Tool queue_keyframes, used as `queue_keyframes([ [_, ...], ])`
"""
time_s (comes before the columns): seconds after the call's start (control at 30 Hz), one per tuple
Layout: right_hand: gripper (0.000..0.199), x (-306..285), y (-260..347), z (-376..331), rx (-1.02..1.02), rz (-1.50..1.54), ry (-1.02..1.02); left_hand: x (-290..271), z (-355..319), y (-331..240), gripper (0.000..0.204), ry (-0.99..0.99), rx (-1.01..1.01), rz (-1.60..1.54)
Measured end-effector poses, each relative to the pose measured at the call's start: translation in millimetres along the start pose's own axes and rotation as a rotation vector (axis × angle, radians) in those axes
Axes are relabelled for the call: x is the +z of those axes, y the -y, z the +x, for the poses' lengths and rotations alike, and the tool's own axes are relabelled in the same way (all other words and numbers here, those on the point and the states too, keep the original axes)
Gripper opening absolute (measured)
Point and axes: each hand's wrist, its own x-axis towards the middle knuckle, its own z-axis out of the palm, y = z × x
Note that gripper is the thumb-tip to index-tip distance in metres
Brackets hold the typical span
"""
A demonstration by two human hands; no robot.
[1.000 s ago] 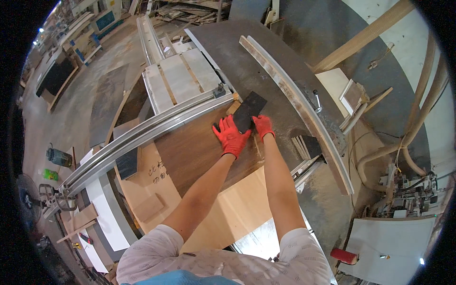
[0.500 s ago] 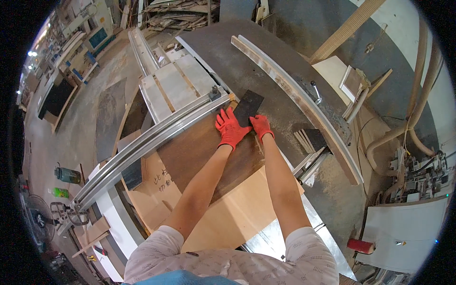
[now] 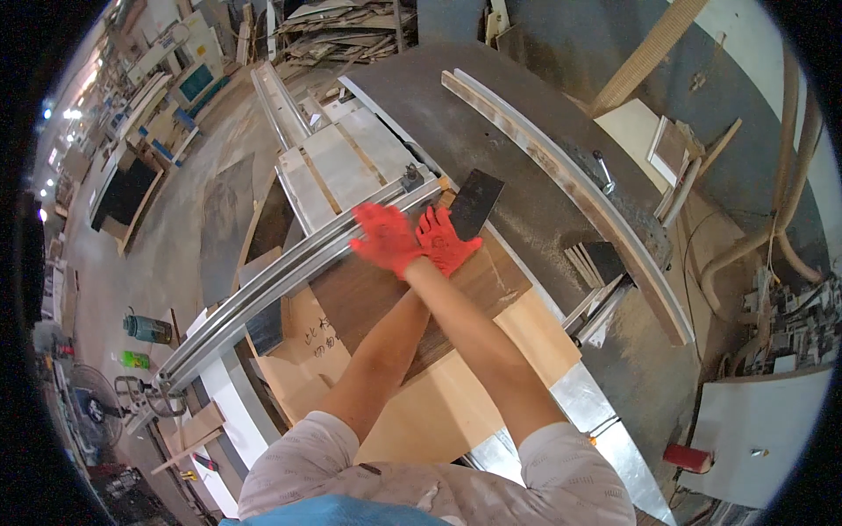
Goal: The person picks up stacks of small, dark rectangular wood pieces from a table saw and places them onto a larger cardboard sheet on the floor. They repeatedly walk back and forth between the saw and the floor, stacking the pieces in neat piles.
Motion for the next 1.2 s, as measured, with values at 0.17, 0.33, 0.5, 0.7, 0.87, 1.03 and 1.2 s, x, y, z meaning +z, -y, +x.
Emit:
queue_keyframes([
  [0.17, 0.074, 62, 30, 55, -0.029, -0.260, 0.305, 1, 14, 24, 0.096, 0.073, 0.291, 0.818],
  [0.33, 0.067, 78, 34, 66, -0.018, -0.339, 0.313, -9, 23, 31, 0.091, 0.067, 0.279, 0.836],
  [0.5, 0.064, 79, 33, 78, 0.007, -0.402, 0.313, -5, 30, 29, 0.091, 0.060, 0.281, 0.841],
  [0.7, 0.059, 82, 29, 83, -0.013, -0.306, 0.236, -7, 38, 33, 0.092, 0.058, 0.279, 0.858],
  [0.87, 0.060, 84, 24, 88, 0.009, -0.302, 0.254, -4, 44, 35, 0.090, 0.062, 0.267, 0.852],
  [1.03, 0.059, 83, 29, 95, 0.022, -0.305, 0.296, -6, 51, 40, 0.087, 0.009, 0.289, 0.884],
  [1.2, 0.060, 81, 26, 98, 0.025, -0.329, 0.315, -5, 55, 39, 0.088, 0.034, 0.255, 0.879],
])
